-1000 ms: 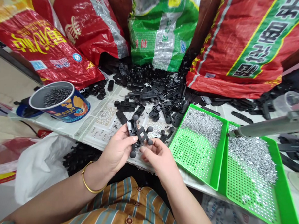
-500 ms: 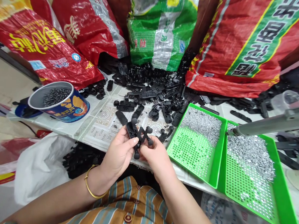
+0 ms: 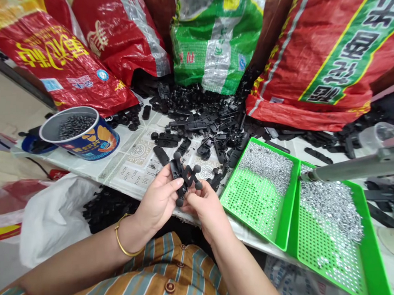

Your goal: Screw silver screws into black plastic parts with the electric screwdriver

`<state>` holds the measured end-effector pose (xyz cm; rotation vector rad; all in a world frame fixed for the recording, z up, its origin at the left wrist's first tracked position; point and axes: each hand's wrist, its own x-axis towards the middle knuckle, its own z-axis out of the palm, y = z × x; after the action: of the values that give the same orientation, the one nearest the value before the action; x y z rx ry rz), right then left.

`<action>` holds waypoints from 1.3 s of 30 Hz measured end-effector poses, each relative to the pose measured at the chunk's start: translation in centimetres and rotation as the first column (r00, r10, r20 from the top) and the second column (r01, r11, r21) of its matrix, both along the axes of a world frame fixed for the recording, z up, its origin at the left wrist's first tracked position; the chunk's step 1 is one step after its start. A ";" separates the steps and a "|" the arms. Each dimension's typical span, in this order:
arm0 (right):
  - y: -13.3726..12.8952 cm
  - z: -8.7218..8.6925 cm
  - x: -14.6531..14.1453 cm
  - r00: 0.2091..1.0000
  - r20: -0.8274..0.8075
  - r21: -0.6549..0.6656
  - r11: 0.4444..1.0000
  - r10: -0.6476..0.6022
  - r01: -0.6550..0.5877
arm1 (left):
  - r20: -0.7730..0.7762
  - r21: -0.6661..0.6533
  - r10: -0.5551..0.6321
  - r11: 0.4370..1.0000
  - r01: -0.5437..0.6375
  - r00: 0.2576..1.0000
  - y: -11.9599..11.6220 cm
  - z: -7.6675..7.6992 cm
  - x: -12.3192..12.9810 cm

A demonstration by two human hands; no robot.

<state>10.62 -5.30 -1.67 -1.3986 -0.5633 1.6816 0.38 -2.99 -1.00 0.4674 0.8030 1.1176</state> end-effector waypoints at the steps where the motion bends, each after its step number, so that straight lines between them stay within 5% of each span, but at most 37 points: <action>1: 0.0 -0.1 0.0 1.000 0.013 0.012 1.000 0.012 -0.012 | -0.001 -0.004 -0.001 1.000 0.001 1.000 0.0 0.0 0.0; 6: -0.2 0.3 1.4 0.972 0.155 0.099 0.976 0.175 -0.192 | -0.005 -0.036 -0.011 0.999 0.010 1.000 0.3 -0.3 -0.6; 13: 1.3 1.8 3.0 0.923 0.383 0.179 0.978 0.033 -0.109 | 0.009 -0.045 -0.057 0.997 0.057 0.998 0.3 -0.4 -0.8; 28: 2.5 0.2 2.5 0.888 0.438 0.135 0.967 0.139 -0.218 | 0.037 -0.066 -0.250 0.965 0.252 0.968 -0.2 -0.7 -1.0; 33: 2.7 0.0 2.2 0.930 0.353 0.128 0.979 0.107 -0.161 | -0.092 -0.078 -0.212 0.976 0.205 0.973 -0.5 -0.5 -0.8; 39: 2.6 -0.3 2.2 0.865 0.500 0.234 0.957 0.034 -0.173 | -0.177 -0.038 -0.178 0.984 0.174 0.968 -0.5 -1.2 -1.2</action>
<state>12.81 -2.66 -1.95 -1.6139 -1.1336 1.2539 -0.78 -3.49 -2.16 0.6152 0.9117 0.9090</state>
